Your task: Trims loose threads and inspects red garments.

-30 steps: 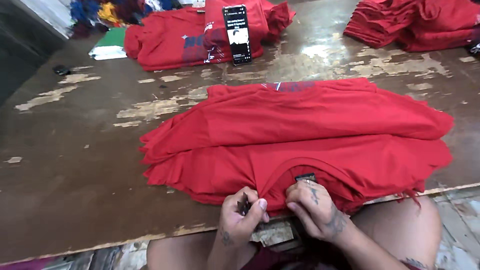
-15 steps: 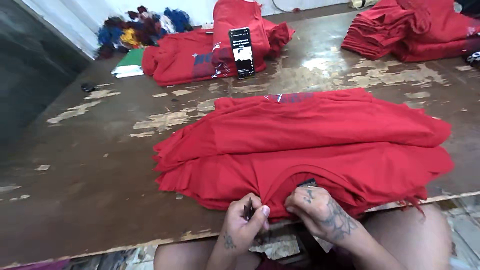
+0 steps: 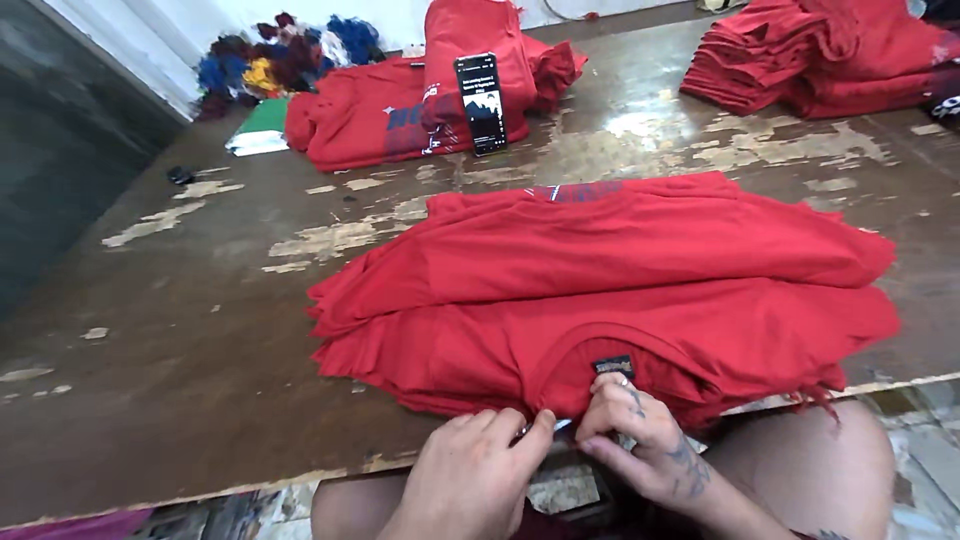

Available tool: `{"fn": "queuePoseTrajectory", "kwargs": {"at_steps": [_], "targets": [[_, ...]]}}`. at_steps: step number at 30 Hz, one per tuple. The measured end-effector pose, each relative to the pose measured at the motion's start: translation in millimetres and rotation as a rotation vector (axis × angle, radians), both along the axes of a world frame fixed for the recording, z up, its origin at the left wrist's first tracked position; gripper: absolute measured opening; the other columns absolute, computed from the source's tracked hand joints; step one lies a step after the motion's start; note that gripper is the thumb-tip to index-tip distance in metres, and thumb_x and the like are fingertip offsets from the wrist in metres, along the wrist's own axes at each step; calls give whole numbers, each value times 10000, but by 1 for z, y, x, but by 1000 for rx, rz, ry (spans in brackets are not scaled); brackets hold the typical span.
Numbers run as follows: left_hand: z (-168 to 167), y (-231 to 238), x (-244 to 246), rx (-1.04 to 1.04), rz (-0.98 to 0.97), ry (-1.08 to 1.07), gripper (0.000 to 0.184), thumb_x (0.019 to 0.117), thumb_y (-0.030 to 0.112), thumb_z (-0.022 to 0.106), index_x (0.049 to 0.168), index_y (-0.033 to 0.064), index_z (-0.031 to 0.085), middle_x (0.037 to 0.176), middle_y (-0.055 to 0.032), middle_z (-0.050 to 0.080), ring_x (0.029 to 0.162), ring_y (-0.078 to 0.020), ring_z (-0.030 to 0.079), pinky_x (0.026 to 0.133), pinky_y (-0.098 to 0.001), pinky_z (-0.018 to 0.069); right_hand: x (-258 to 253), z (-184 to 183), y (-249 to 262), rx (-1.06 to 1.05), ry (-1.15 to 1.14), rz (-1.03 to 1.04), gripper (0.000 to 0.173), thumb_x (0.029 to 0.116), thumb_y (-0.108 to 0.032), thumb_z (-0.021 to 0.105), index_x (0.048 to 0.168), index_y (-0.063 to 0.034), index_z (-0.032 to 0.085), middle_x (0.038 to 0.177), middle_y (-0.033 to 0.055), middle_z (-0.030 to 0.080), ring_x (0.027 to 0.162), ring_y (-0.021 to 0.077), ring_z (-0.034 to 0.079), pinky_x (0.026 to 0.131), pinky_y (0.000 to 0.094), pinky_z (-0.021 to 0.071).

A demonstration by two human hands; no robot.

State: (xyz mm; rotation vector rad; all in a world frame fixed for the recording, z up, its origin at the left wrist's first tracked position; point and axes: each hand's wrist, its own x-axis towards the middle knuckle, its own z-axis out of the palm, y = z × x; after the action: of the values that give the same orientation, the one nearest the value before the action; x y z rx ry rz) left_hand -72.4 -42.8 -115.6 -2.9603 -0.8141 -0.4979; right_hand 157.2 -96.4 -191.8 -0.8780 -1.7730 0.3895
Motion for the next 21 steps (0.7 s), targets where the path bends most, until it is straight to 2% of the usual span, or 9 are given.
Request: {"fn": "queuePoseTrajectory", "kwargs": {"at_steps": [2,5,7,9,11,12,15,18,21], "targets": [[-6,0,-3,-9,19,-7,294,886,157,579,1116,177,760,820,-33,690,664,-209,682,512,-366,535,1,-3,-5,26,16,8,182,1033,-252,595,918,-125,656,858,-15,679,905,71,668,1062,335,472],[-5,3,-8,-95,98,-83,291,961,271,561,1163,144,727,873,-61,689,721,-226,691,554,-386,550,6,-5,-9,2,-59,79,234,1036,-258,582,884,-112,683,789,-10,681,830,65,675,1126,365,424],[-4,9,-16,-204,177,-204,317,976,300,565,1196,119,704,902,-84,685,724,-219,680,565,-395,549,12,3,-10,-49,-169,159,407,1059,-347,543,778,-94,695,685,12,669,730,104,676,1154,411,387],[-11,13,-26,-296,244,-330,346,969,291,577,1224,88,693,961,-91,704,762,-167,668,627,-342,548,11,18,-3,-106,-217,228,558,1062,-422,511,698,-48,708,621,79,666,645,204,684,1113,471,421],[-20,16,-31,-370,266,-457,346,951,226,589,1225,32,674,992,-85,711,779,-75,618,674,-223,510,13,21,0,-120,-200,246,506,1048,-385,554,743,-25,738,665,98,707,675,218,718,1107,476,442],[-25,17,-31,-398,270,-517,332,941,184,597,1212,6,669,947,-69,695,742,-39,578,652,-179,479,15,17,-2,-100,-175,226,435,1043,-337,580,774,-29,730,687,80,713,701,184,721,1120,456,441],[-35,18,-31,-427,278,-584,314,926,139,602,1187,-18,676,819,-21,633,661,3,520,583,-138,434,17,5,-10,-40,-104,117,277,1033,-269,606,859,-61,662,745,17,690,765,83,698,1129,388,467],[-42,18,-30,-410,278,-590,314,916,132,599,1177,-19,684,813,-26,637,657,-14,523,580,-154,443,10,12,1,-50,-70,-1,231,1010,-266,635,979,-37,643,903,86,678,902,152,694,943,328,573],[-42,19,-24,-402,276,-585,318,910,128,594,1184,-1,688,828,-25,645,655,-24,532,580,-167,454,0,20,15,-72,-215,-125,367,994,-358,634,1187,-52,693,1086,140,695,992,203,693,847,308,589]]}}
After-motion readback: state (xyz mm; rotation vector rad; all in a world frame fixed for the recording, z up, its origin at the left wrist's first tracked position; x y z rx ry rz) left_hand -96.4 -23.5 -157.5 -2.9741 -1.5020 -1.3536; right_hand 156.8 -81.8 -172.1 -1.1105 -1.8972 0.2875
